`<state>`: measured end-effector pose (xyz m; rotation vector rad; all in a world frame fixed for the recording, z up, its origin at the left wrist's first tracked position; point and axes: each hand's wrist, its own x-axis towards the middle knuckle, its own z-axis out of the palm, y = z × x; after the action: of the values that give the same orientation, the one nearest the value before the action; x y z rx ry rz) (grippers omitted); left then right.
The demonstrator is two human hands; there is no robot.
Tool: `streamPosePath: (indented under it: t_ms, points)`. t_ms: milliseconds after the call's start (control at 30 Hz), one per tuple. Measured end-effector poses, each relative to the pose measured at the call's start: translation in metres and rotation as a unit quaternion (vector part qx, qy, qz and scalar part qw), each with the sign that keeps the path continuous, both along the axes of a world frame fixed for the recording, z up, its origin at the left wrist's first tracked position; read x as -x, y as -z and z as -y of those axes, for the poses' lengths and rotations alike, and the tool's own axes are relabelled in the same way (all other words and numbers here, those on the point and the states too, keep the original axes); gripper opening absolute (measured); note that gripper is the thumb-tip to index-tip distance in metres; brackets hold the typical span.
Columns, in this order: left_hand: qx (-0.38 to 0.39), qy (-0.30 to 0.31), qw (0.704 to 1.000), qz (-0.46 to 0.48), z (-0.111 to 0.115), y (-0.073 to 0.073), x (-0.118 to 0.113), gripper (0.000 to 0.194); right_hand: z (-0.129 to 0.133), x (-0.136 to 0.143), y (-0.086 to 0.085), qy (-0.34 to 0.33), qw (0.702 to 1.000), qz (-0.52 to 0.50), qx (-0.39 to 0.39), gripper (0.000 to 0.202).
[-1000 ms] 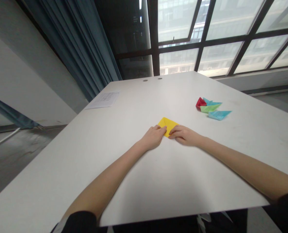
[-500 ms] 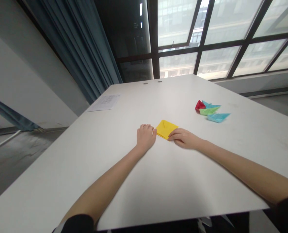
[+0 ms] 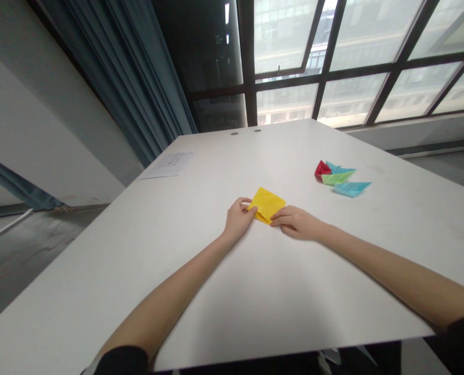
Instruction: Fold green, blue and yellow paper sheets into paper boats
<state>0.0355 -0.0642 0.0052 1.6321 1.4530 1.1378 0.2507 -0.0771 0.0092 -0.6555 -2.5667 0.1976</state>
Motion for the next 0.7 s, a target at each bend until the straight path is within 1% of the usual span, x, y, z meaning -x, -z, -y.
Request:
streamPosePath:
  t_ms: [100,167,233,267,300,367,400,433,467,533,567,633,700]
  points:
    - [0.000,0.024,0.998,0.062,-0.001,0.003,-0.001,0.031,0.000,0.001,0.000,0.011,1.000,0.000,0.006,0.024]
    - [0.002,0.027,0.995,0.100,-0.002,0.003,-0.003,0.035,0.000,0.002,0.000,0.036,0.999,-0.007,0.009,0.020]
    - [0.007,0.026,0.990,0.137,-0.001,0.000,-0.005,0.038,-0.002,0.004,0.001,0.084,0.996,-0.036,0.012,0.017]
    - [0.010,0.026,0.988,0.154,0.000,-0.001,-0.006,0.038,-0.004,0.004,0.002,0.120,0.991,-0.064,0.015,0.017]
    - [0.011,0.025,0.985,0.169,0.000,-0.003,-0.008,0.039,-0.006,0.005,0.004,0.164,0.981,-0.102,0.020,0.018]
    - [0.008,0.024,0.981,0.194,0.002,-0.006,-0.011,0.040,-0.010,0.007,0.008,0.257,0.944,-0.198,0.053,0.029]
    - [0.005,0.024,0.978,0.205,0.003,-0.007,-0.012,0.040,-0.011,0.009,0.010,0.288,0.921,-0.246,0.087,0.039]
    - [0.000,0.023,0.976,0.215,0.004,-0.009,-0.013,0.041,-0.013,0.010,0.011,0.300,0.898,-0.291,0.135,0.048]
    - [-0.006,0.020,0.975,0.221,0.005,-0.009,-0.014,0.042,-0.014,0.011,0.012,0.292,0.878,-0.328,0.193,0.057]
    - [-0.017,0.014,0.974,0.225,0.006,-0.011,-0.015,0.043,-0.014,0.014,0.011,0.244,0.839,-0.378,0.307,0.067]
    - [-0.023,0.011,0.974,0.224,0.007,-0.011,-0.015,0.042,-0.014,0.016,0.010,0.221,0.820,-0.396,0.350,0.071]
    - [-0.028,0.011,0.975,0.222,0.007,-0.011,-0.015,0.042,-0.012,0.019,0.008,0.203,0.790,-0.420,0.397,0.076]
    - [-0.027,0.009,0.977,0.212,0.007,-0.010,-0.014,0.040,-0.010,0.022,0.006,0.203,0.777,-0.436,0.407,0.076]
